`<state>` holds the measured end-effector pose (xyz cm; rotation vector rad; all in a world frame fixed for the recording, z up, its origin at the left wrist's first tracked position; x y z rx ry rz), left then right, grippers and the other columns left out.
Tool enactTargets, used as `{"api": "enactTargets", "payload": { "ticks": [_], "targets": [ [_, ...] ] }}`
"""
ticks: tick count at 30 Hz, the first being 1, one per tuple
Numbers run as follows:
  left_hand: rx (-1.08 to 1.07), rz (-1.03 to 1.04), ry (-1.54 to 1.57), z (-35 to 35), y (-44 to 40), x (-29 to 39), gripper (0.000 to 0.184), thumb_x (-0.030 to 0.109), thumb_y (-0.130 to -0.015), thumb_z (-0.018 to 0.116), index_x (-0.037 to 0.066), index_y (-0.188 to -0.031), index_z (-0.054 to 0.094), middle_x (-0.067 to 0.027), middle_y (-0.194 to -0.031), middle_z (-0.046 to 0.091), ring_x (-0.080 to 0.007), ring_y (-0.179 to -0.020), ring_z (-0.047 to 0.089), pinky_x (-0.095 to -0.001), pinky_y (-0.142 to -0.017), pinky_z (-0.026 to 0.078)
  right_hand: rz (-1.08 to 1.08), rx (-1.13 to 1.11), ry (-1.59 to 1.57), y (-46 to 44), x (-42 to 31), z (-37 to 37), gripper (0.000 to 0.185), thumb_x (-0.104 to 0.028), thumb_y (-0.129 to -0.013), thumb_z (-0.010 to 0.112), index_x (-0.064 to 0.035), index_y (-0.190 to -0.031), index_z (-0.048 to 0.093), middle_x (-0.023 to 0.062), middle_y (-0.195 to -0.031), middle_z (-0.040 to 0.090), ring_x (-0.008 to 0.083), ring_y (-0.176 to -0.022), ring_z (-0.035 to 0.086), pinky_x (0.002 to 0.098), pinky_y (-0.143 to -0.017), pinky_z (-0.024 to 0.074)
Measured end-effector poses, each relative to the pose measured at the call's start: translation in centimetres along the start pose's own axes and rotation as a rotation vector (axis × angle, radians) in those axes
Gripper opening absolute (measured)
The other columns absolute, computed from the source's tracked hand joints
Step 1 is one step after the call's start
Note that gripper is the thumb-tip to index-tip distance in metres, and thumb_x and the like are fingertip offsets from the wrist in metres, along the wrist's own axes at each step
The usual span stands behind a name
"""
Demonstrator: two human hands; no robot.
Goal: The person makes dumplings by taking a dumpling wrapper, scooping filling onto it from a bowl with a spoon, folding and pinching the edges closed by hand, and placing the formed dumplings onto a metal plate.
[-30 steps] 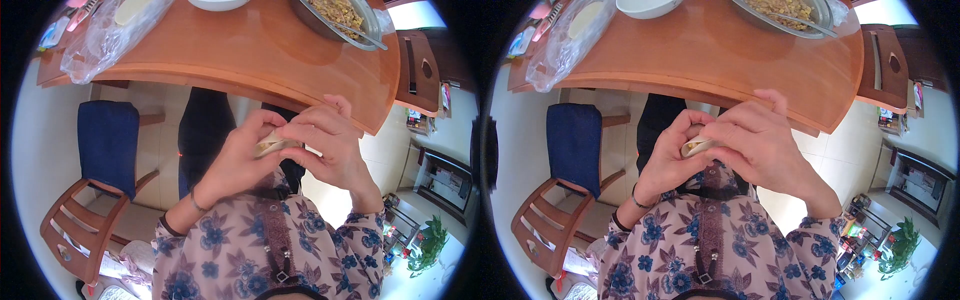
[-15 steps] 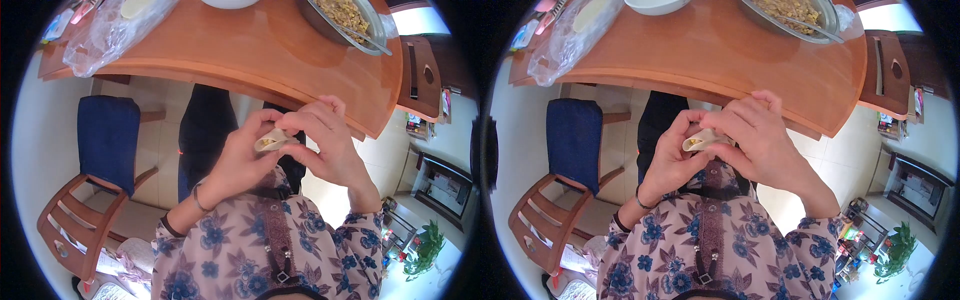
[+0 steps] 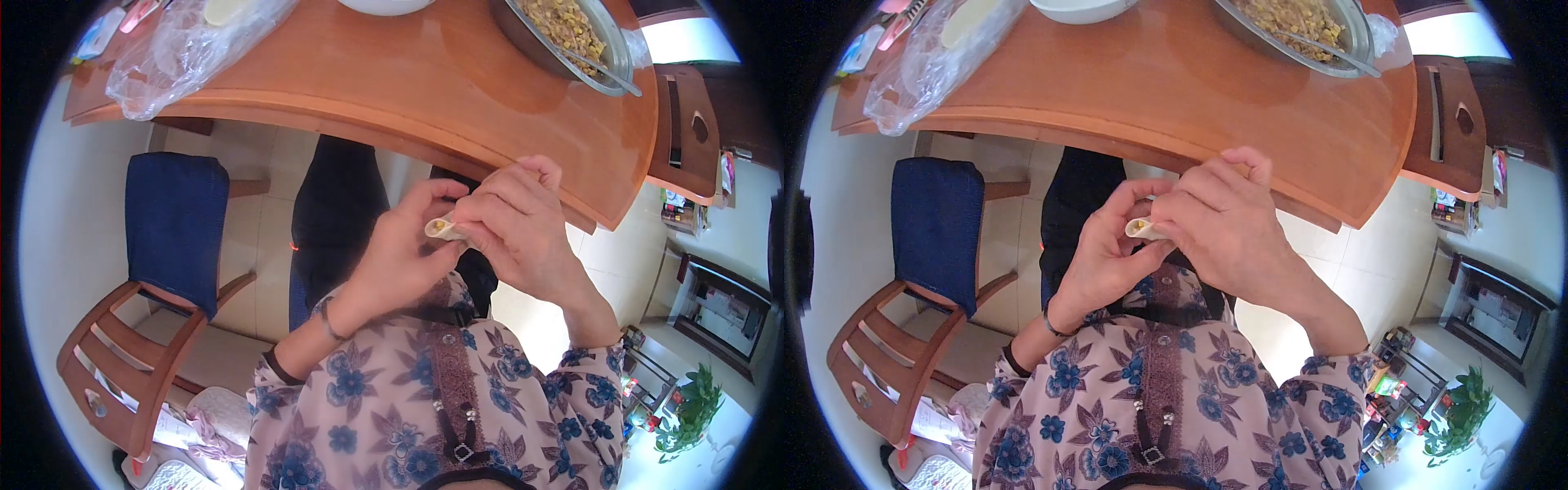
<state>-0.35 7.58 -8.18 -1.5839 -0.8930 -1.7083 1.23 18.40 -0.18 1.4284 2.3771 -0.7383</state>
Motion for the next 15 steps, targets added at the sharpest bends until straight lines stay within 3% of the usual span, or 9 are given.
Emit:
{"api": "enactTargets", "payload": {
  "ticks": [2, 9, 11, 15],
  "targets": [
    [-0.094, -0.125, 0.125, 0.7, 0.5, -1.9, 0.039, 0.002, -0.091, 0.066, -0.001, -0.128, 0.056, -0.0053, -0.115, 0.069, -0.0073, -0.101, 0.062, -0.0221, -0.084, 0.05, 0.011, -0.002, -0.026, 0.0, 0.3, -0.2, 0.016, -0.016, -0.081, 0.077, -0.0151, -0.096, 0.071, 0.0001, -0.092, 0.063, 0.0212, -0.094, 0.061, 0.0439, -0.097, 0.0343],
    [-0.098, -0.144, 0.169, 1.1, 0.7, -2.3, 0.035, -0.001, -0.093, 0.064, -0.002, -0.128, 0.059, -0.0013, -0.109, 0.065, -0.0045, -0.096, 0.059, -0.0213, -0.079, 0.05, 0.066, -0.022, -0.17, -0.6, 0.3, -0.4, 0.015, -0.018, -0.082, 0.077, -0.0143, -0.096, 0.071, 0.0007, -0.092, 0.063, 0.0223, -0.093, 0.061, 0.0406, -0.095, 0.0343],
    [-0.018, -0.067, 0.186, 0.8, 0.4, -1.1, 0.025, 0.003, -0.088, 0.067, -0.001, -0.113, 0.064, -0.0079, -0.091, 0.07, -0.0077, -0.081, 0.065, -0.0244, -0.071, 0.053, 0.052, -0.023, -0.149, -0.4, 0.5, 0.0, 0.015, -0.017, -0.082, 0.077, -0.0141, -0.095, 0.071, 0.0009, -0.091, 0.063, 0.0227, -0.092, 0.061, 0.0405, -0.095, 0.0347],
    [-0.005, -0.084, 0.196, 0.8, 0.5, -2.2, 0.025, 0.004, -0.089, 0.068, -0.001, -0.112, 0.064, -0.0074, -0.09, 0.07, -0.0077, -0.08, 0.065, -0.0239, -0.07, 0.053, 0.002, -0.005, -0.051, -0.5, 0.2, 0.8, 0.012, -0.015, -0.082, 0.076, -0.0132, -0.092, 0.07, 0.0018, -0.088, 0.061, 0.0236, -0.087, 0.061, 0.0406, -0.092, 0.0356]
  ]
}}
Point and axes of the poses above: each hand's wrist, its own y-axis away from the middle knuckle, its own z-axis out of the palm, x = y × z, the point moved 9 cm from there along -y, towards the middle knuckle
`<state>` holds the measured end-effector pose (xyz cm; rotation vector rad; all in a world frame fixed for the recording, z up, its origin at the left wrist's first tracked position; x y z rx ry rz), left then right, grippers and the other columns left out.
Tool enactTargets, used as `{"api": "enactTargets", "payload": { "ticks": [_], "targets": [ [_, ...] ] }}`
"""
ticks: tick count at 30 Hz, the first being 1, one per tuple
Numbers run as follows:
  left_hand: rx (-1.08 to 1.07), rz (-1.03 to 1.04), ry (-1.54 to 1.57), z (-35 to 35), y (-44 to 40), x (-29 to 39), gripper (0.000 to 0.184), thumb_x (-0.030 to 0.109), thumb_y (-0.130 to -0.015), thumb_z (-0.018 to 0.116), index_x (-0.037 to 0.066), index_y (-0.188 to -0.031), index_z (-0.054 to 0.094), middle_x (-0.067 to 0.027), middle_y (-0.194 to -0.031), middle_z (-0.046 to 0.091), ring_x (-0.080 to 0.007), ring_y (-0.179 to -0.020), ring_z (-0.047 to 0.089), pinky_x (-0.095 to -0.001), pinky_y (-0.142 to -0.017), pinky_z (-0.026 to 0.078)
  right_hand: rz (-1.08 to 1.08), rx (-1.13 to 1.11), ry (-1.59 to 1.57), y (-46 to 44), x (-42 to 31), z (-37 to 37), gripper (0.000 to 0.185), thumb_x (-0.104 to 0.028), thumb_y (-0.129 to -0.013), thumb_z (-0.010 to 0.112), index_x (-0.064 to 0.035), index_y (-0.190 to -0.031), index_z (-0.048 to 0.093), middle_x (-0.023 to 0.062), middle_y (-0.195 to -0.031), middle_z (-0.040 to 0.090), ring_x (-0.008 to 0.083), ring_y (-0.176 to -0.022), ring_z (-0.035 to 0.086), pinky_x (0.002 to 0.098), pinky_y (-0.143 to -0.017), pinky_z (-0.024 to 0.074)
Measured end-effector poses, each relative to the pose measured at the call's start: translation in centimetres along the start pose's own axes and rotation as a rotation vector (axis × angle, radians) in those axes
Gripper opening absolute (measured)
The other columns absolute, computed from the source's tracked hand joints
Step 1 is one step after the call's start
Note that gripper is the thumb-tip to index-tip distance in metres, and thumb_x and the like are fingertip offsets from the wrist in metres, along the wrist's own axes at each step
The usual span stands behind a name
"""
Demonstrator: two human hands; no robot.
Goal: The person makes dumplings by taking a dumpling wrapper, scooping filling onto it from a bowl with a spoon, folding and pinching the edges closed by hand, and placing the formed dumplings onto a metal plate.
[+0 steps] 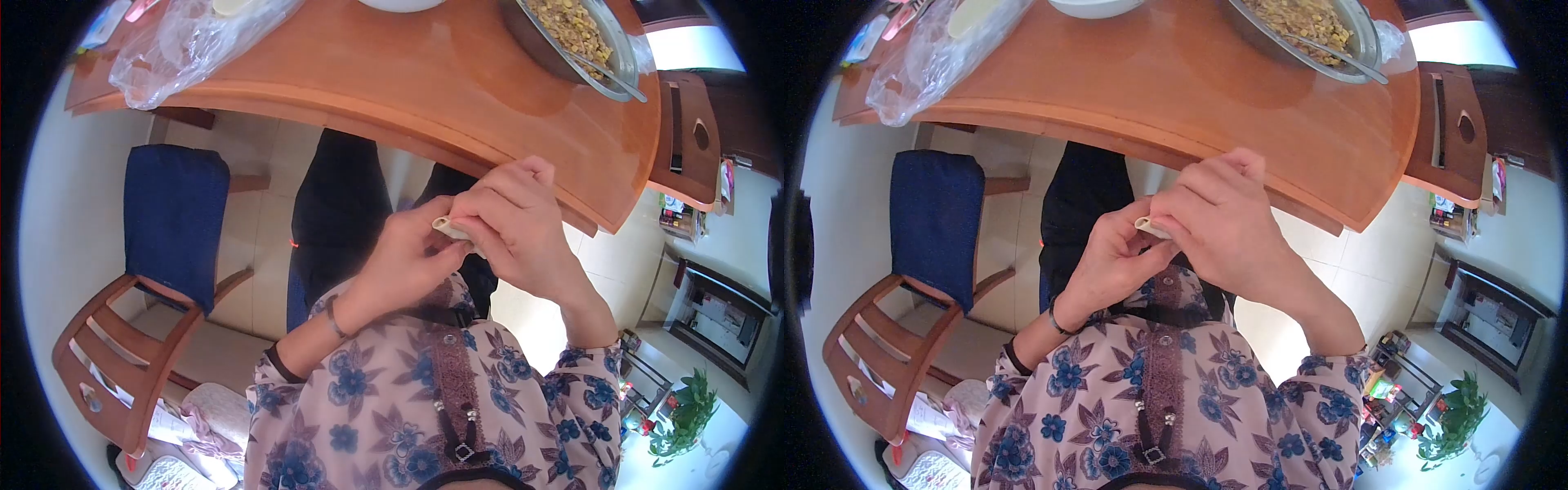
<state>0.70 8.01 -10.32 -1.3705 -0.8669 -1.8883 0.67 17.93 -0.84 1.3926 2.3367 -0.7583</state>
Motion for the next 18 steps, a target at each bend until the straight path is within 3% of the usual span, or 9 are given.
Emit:
{"api": "enactTargets", "payload": {
  "ticks": [4, 9, 11, 12, 18],
  "targets": [
    [-0.004, -0.012, -0.007, -0.1, -0.1, -0.4, 0.029, 0.005, -0.088, 0.069, -0.001, -0.116, 0.064, -0.0061, -0.088, 0.069, -0.007, -0.077, 0.065, -0.0233, -0.067, 0.052, 0.005, -0.016, 0.025, -0.2, 0.0, 0.1, 0.011, -0.015, -0.082, 0.076, -0.0127, -0.09, 0.069, 0.0021, -0.087, 0.061, 0.0235, -0.088, 0.061, 0.0415, -0.093, 0.0353],
    [0.016, 0.002, 0.043, -0.4, -0.1, -0.7, 0.031, 0.004, -0.088, 0.069, -0.001, -0.118, 0.064, -0.0045, -0.086, 0.068, -0.0048, -0.074, 0.063, -0.0231, -0.065, 0.051, 0.081, -0.082, -0.058, -0.2, 0.3, -0.5, 0.019, -0.019, -0.082, 0.077, -0.0136, -0.099, 0.07, 0.003, -0.091, 0.061, 0.0241, -0.092, 0.06, 0.0425, -0.094, 0.0342],
    [-0.061, -0.062, 0.019, -0.1, -0.1, -1.1, 0.031, -0.003, -0.092, 0.063, -0.004, -0.123, 0.062, -0.0001, -0.106, 0.066, -0.003, -0.094, 0.058, -0.0212, -0.078, 0.05, 0.065, -0.081, -0.039, -0.2, 0.1, -0.3, 0.021, -0.019, -0.082, 0.077, -0.0136, -0.101, 0.07, 0.0033, -0.092, 0.061, 0.0242, -0.092, 0.061, 0.0422, -0.094, 0.0343],
    [-0.061, -0.063, 0.021, -0.1, -0.1, -1.1, 0.031, -0.003, -0.092, 0.063, -0.004, -0.123, 0.062, -0.0001, -0.106, 0.066, -0.003, -0.094, 0.058, -0.0212, -0.078, 0.05, 0.048, -0.078, -0.021, -0.1, 0.0, -0.2, 0.022, -0.02, -0.083, 0.077, -0.0137, -0.103, 0.07, 0.0036, -0.093, 0.062, 0.0243, -0.092, 0.061, 0.042, -0.094, 0.0343],
    [-0.082, -0.083, -0.015, 0.1, -0.2, -1.2, 0.022, -0.001, -0.092, 0.064, -0.004, -0.114, 0.066, 0.0008, -0.099, 0.066, -0.0027, -0.088, 0.057, -0.0217, -0.074, 0.05, 0.0, -0.09, 0.018, -0.3, 0.0, 0.9, 0.011, -0.014, -0.083, 0.075, -0.0119, -0.093, 0.069, 0.003, -0.086, 0.06, 0.0245, -0.088, 0.059, 0.0415, -0.092, 0.0349]
  ]
}}
Point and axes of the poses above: each hand's wrist, its own y-axis away from the middle knuckle, its own z-axis out of the palm, x = y × z, the point moved 9 cm from there along -y, towards the middle knuckle
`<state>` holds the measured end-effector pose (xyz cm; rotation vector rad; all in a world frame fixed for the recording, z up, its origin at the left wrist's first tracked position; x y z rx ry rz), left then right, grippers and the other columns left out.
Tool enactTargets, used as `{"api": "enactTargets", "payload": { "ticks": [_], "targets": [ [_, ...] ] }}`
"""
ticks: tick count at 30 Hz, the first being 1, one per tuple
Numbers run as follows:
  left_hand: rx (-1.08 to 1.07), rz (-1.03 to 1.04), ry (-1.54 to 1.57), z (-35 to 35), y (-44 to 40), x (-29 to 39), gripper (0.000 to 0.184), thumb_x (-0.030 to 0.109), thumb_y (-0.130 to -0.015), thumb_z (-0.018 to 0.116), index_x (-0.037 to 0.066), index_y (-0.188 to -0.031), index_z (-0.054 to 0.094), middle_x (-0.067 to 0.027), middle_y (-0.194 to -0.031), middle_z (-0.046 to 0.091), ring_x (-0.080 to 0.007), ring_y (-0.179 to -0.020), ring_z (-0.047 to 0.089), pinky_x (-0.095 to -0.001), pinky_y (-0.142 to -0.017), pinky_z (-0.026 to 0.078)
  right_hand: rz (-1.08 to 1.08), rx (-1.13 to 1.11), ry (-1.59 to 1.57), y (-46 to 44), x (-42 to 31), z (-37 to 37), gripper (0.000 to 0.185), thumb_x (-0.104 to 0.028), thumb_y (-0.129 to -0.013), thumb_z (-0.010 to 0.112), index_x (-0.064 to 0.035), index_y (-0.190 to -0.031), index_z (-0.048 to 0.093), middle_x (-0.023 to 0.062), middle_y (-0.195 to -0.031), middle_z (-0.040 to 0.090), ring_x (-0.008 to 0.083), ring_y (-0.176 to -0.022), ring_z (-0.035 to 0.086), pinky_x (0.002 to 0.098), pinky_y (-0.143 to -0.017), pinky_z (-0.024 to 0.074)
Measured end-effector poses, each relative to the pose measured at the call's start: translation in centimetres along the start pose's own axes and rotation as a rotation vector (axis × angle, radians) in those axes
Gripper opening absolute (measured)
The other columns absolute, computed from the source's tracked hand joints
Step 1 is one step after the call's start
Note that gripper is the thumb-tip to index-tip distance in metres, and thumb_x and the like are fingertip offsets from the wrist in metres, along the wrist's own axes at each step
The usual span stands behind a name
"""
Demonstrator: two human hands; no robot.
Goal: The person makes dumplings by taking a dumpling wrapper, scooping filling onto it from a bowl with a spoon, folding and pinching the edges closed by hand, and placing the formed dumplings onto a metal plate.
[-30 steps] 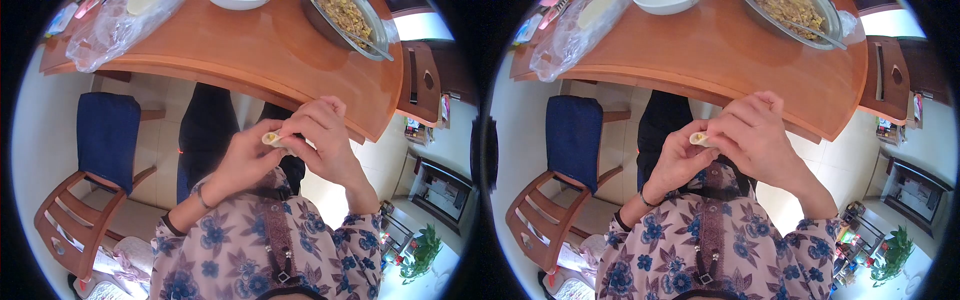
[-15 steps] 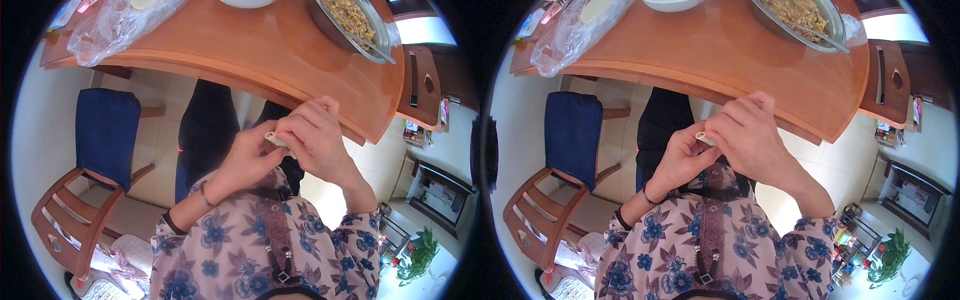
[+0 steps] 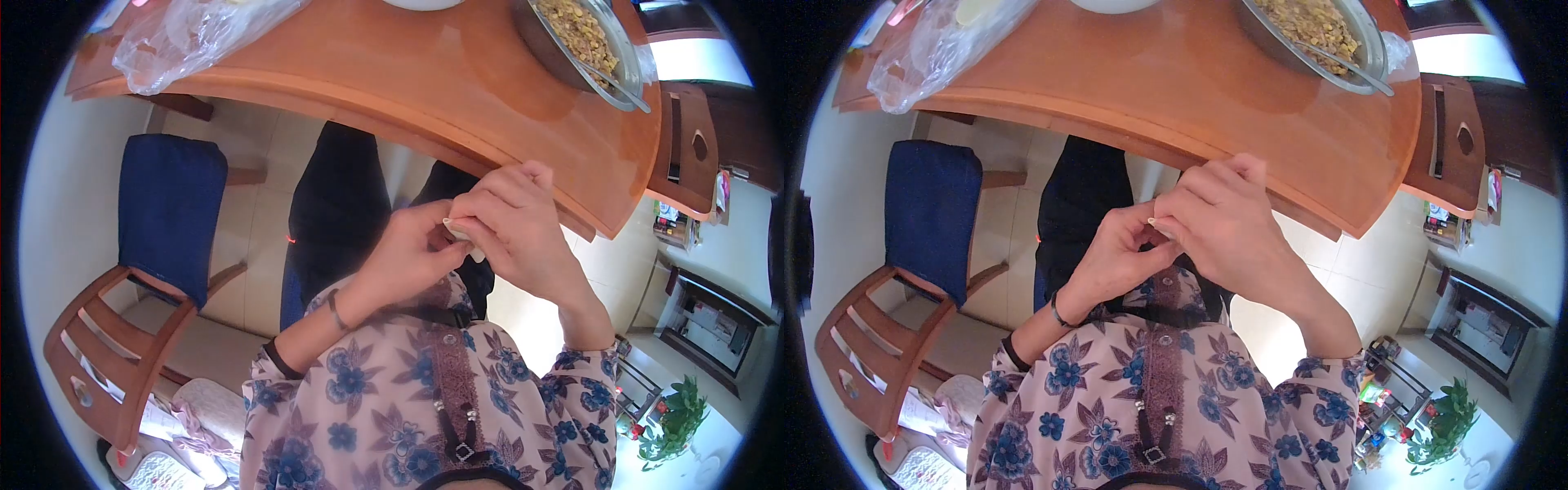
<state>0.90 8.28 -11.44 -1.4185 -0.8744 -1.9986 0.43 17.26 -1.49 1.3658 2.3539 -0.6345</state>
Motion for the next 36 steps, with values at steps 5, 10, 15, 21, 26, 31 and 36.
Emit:
{"api": "enactTargets", "payload": {
  "ticks": [5, 10, 15, 21, 26, 31, 36],
  "targets": [
    [-0.011, -0.042, 0.009, 0.1, -0.2, -1.0, 0.023, 0.0, -0.091, 0.066, -0.003, -0.114, 0.067, 0.0019, -0.095, 0.066, -0.0018, -0.084, 0.057, -0.0205, -0.072, 0.049, 0.006, 0.011, 0.041, 0.0, 0.0, 0.4, 0.01, -0.014, -0.082, 0.075, -0.0122, -0.09, 0.069, 0.0026, -0.084, 0.059, 0.0241, -0.087, 0.059, 0.0418, -0.092, 0.0349],
    [-0.008, 0.002, 0.082, -0.1, -0.2, -0.6, 0.027, -0.003, -0.088, 0.064, -0.003, -0.115, 0.067, 0.002, -0.095, 0.067, -0.0018, -0.083, 0.056, -0.0201, -0.072, 0.048, -0.007, 0.027, 0.094, -0.1, -0.8, -0.6, 0.018, -0.02, -0.081, 0.077, -0.0128, -0.095, 0.069, 0.0033, -0.087, 0.06, 0.0235, -0.089, 0.06, 0.042, -0.093, 0.0347],
    [-0.024, 0.024, -0.017, -0.1, -0.3, 0.0, 0.028, -0.003, -0.086, 0.063, -0.004, -0.113, 0.067, 0.0025, -0.093, 0.066, -0.0016, -0.085, 0.054, -0.0205, -0.073, 0.048, 0.003, 0.041, 0.136, -0.1, -0.9, 0.0, 0.018, -0.022, -0.08, 0.077, -0.0127, -0.093, 0.068, 0.0036, -0.087, 0.06, 0.023, -0.089, 0.06, 0.0424, -0.094, 0.0346],
    [-0.002, -0.017, 0.017, 0.0, -0.5, -1.9, 0.018, 0.0, -0.087, 0.067, -0.004, -0.104, 0.068, 0.0027, -0.092, 0.067, -0.0016, -0.085, 0.054, -0.0216, -0.073, 0.049, -0.001, -0.017, 0.171, -0.4, -0.8, 1.1, 0.005, -0.015, -0.083, 0.072, -0.0114, -0.081, 0.069, 0.0026, -0.081, 0.063, 0.0216, -0.087, 0.059, 0.0412, -0.095, 0.0349],
    [-0.042, 0.031, -0.024, 0.1, -0.6, -0.9, 0.024, -0.001, -0.087, 0.069, -0.003, -0.111, 0.067, 0.0008, -0.099, 0.069, -0.004, -0.093, 0.058, -0.0215, -0.079, 0.05, -0.006, -0.006, 0.148, 0.0, -0.7, 0.8, 0.007, -0.019, -0.083, 0.074, -0.0135, -0.086, 0.072, 0.0021, -0.085, 0.065, 0.0219, -0.089, 0.06, 0.0413, -0.097, 0.0347],
    [0.008, 0.02, 0.139, -0.8, -0.5, -0.2, 0.031, -0.002, -0.086, 0.068, -0.001, -0.117, 0.067, -0.0047, -0.105, 0.071, -0.0095, -0.096, 0.064, -0.0244, -0.08, 0.054, 0.117, 0.1, 0.032, 1.2, -0.4, -1.6, 0.024, -0.026, -0.081, 0.079, -0.0158, -0.102, 0.073, 0.0013, -0.091, 0.068, 0.0221, -0.096, 0.063, 0.0422, -0.1, 0.0342],
    [0.036, 0.005, 0.327, -1.7, 0.2, 1.2, 0.034, -0.004, -0.09, 0.067, -0.002, -0.124, 0.063, -0.0134, -0.115, 0.07, -0.0188, -0.104, 0.069, -0.0287, -0.084, 0.06, 0.207, 0.296, -0.055, 4.4, 1.2, -3.6, 0.038, -0.027, -0.077, 0.084, -0.0132, -0.109, 0.07, 0.0025, -0.1, 0.07, 0.0229, -0.095, 0.064, 0.0398, -0.095, 0.0379]
  ]
}}
Point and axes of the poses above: each hand's wrist, its own y-axis away from the middle knuckle, its own z-axis out of the palm, x = y × z, the point moved 9 cm from there along -y, towards the middle knuckle
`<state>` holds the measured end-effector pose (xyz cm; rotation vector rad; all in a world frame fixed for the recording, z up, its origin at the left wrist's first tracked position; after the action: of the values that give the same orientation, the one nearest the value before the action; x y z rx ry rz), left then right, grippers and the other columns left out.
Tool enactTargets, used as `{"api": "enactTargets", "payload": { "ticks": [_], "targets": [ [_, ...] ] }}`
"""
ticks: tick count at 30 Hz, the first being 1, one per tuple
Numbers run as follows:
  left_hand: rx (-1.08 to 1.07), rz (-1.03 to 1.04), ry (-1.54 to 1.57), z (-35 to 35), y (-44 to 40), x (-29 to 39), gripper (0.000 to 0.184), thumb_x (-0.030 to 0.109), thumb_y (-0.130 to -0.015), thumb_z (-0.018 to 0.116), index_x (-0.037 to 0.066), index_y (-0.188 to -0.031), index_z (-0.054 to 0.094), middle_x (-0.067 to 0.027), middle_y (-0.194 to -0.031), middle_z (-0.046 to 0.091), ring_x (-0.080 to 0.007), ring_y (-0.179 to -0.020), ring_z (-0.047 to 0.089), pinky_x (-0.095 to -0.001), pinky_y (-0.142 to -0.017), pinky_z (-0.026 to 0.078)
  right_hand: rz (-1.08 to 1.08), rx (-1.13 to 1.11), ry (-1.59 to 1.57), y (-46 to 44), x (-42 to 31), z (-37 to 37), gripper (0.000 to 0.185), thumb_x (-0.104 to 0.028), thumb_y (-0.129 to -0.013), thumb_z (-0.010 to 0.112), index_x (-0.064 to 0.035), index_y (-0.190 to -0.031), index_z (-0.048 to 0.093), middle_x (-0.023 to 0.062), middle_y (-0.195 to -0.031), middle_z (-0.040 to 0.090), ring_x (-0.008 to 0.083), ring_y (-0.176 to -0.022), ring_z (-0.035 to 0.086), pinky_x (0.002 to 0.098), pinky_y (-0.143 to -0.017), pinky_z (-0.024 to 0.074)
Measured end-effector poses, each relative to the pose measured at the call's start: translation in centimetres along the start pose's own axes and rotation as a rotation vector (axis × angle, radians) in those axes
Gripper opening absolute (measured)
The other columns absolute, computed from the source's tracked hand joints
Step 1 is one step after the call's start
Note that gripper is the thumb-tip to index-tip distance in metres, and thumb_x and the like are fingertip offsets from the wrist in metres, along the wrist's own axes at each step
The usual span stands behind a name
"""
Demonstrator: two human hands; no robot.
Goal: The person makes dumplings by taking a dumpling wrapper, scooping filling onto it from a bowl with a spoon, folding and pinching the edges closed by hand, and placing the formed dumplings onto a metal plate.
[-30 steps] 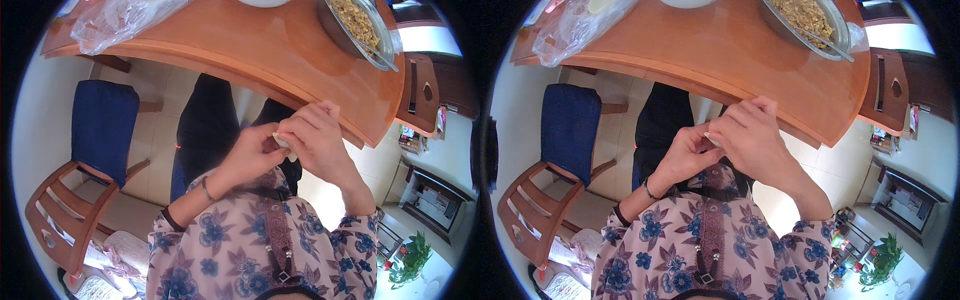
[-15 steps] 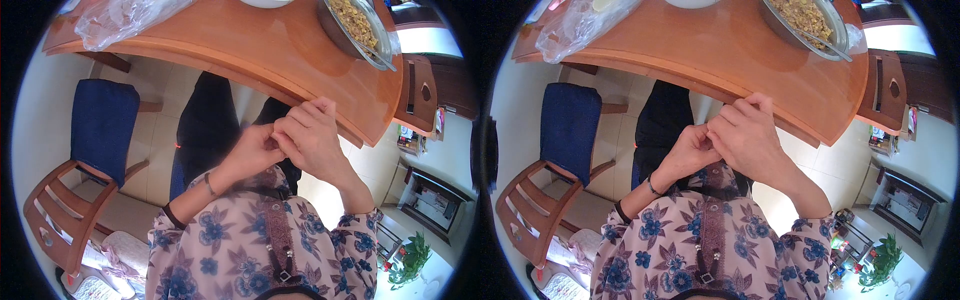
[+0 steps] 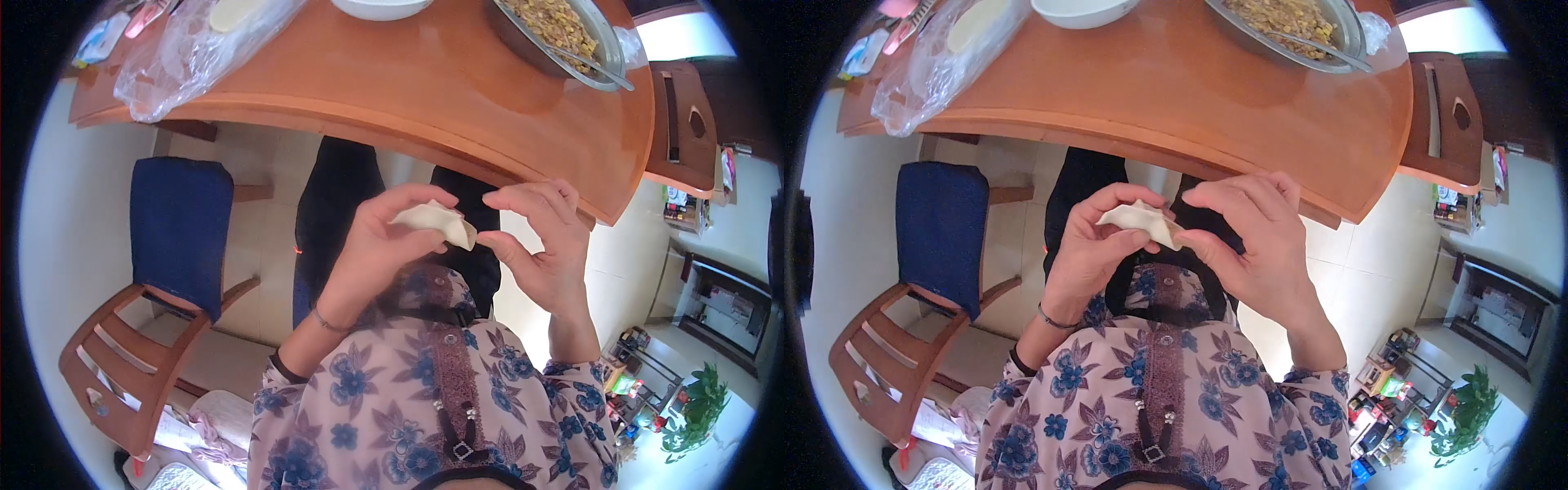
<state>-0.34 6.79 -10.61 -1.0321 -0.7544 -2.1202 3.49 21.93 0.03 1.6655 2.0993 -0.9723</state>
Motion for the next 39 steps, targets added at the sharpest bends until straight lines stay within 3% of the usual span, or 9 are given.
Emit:
{"api": "enactTargets", "payload": {
  "ticks": [8, 11, 13, 16, 23, 25, 29, 39],
  "targets": [
    [0.022, 0.047, 0.019, 1.2, 0.3, 1.0, 0.034, 0.0, -0.088, 0.071, -0.002, -0.121, 0.061, -0.0163, -0.114, 0.07, -0.0203, -0.103, 0.07, -0.0295, -0.083, 0.061, 0.126, 0.068, -0.205, 2.0, 0.9, 1.0, 0.047, -0.034, -0.073, 0.087, -0.0115, -0.109, 0.068, 0.0035, -0.094, 0.07, 0.0234, -0.09, 0.065, 0.0391, -0.092, 0.0401],
    [0.054, 0.06, -0.001, 1.4, 0.3, 1.0, 0.035, -0.002, -0.087, 0.071, -0.001, -0.121, 0.06, -0.0164, -0.116, 0.069, -0.0206, -0.104, 0.07, -0.0298, -0.084, 0.06, 0.141, 0.076, -0.264, 2.3, 1.2, 1.4, 0.042, -0.032, -0.075, 0.087, -0.011, -0.107, 0.069, 0.003, -0.091, 0.07, 0.0216, -0.085, 0.065, 0.0386, -0.091, 0.0407],
    [0.078, 0.117, -0.03, 1.8, 0.3, 1.7, 0.034, -0.013, -0.086, 0.061, 0.001, -0.116, 0.063, -0.0102, -0.115, 0.07, -0.0167, -0.105, 0.068, -0.0266, -0.084, 0.058, 0.133, 0.098, -0.284, 2.6, 1.3, 1.6, 0.036, -0.03, -0.078, 0.085, -0.0111, -0.105, 0.07, 0.0018, -0.088, 0.07, 0.0198, -0.081, 0.066, 0.038, -0.09, 0.0412],
    [0.087, 0.122, -0.104, 2.0, 0.3, 2.0, 0.034, -0.013, -0.085, 0.061, 0.002, -0.117, 0.062, -0.0101, -0.117, 0.069, -0.0159, -0.105, 0.068, -0.0261, -0.085, 0.058, 0.148, 0.162, -0.348, 2.7, 1.6, 1.3, 0.029, -0.025, -0.08, 0.083, -0.0114, -0.103, 0.071, 0.0008, -0.087, 0.07, 0.0192, -0.079, 0.066, 0.0375, -0.09, 0.0413],
    [0.104, 0.092, -0.105, 2.4, 0.1, 1.5, 0.034, -0.012, -0.086, 0.063, 0.002, -0.117, 0.063, -0.0095, -0.119, 0.069, -0.0139, -0.104, 0.067, -0.0252, -0.086, 0.056, 0.087, 0.215, -0.19, 3.5, 1.8, 0.6, 0.024, -0.02, -0.079, 0.081, -0.0147, -0.101, 0.073, 0.0001, -0.088, 0.07, 0.0178, -0.08, 0.065, 0.0396, -0.091, 0.0402],
    [0.049, 0.135, -0.169, 2.4, 0.1, 1.6, 0.037, -0.003, -0.088, 0.072, -0.001, -0.122, 0.059, -0.0171, -0.123, 0.065, -0.0177, -0.104, 0.067, -0.0284, -0.087, 0.058, 0.068, 0.258, -0.148, 3.7, 1.5, 0.6, 0.021, -0.018, -0.079, 0.082, -0.016, -0.099, 0.075, -0.0011, -0.088, 0.069, 0.0164, -0.08, 0.065, 0.0412, -0.093, 0.0386],
    [0.081, 0.161, -0.207, 2.3, 0.0, 1.4, 0.036, -0.002, -0.088, 0.074, -0.001, -0.121, 0.06, -0.0165, -0.121, 0.066, -0.0172, -0.103, 0.067, -0.028, -0.085, 0.059, 0.063, 0.278, -0.108, 3.6, 1.3, 0.7, 0.02, -0.016, -0.078, 0.082, -0.0169, -0.096, 0.076, -0.0021, -0.087, 0.067, 0.016, -0.079, 0.064, 0.0418, -0.094, 0.0373],
    [0.173, 0.161, -0.249, 1.1, 0.0, 0.9, 0.019, -0.001, -0.089, 0.075, 0.0, -0.107, 0.067, -0.0138, -0.112, 0.068, -0.0156, -0.092, 0.068, -0.0258, -0.074, 0.059, 0.061, 0.189, -0.126, 2.9, 1.7, 1.8, 0.02, -0.015, -0.076, 0.082, -0.017, -0.095, 0.074, -0.0016, -0.087, 0.068, 0.0179, -0.08, 0.063, 0.0415, -0.094, 0.0383]
  ]
}}
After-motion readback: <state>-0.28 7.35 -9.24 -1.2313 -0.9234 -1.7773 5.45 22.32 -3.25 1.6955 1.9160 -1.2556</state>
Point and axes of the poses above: each hand's wrist, its own y-axis away from the middle knuckle, its own z-axis out of the palm, x = y × z, the point moved 9 cm from there along -y, towards the middle knuckle
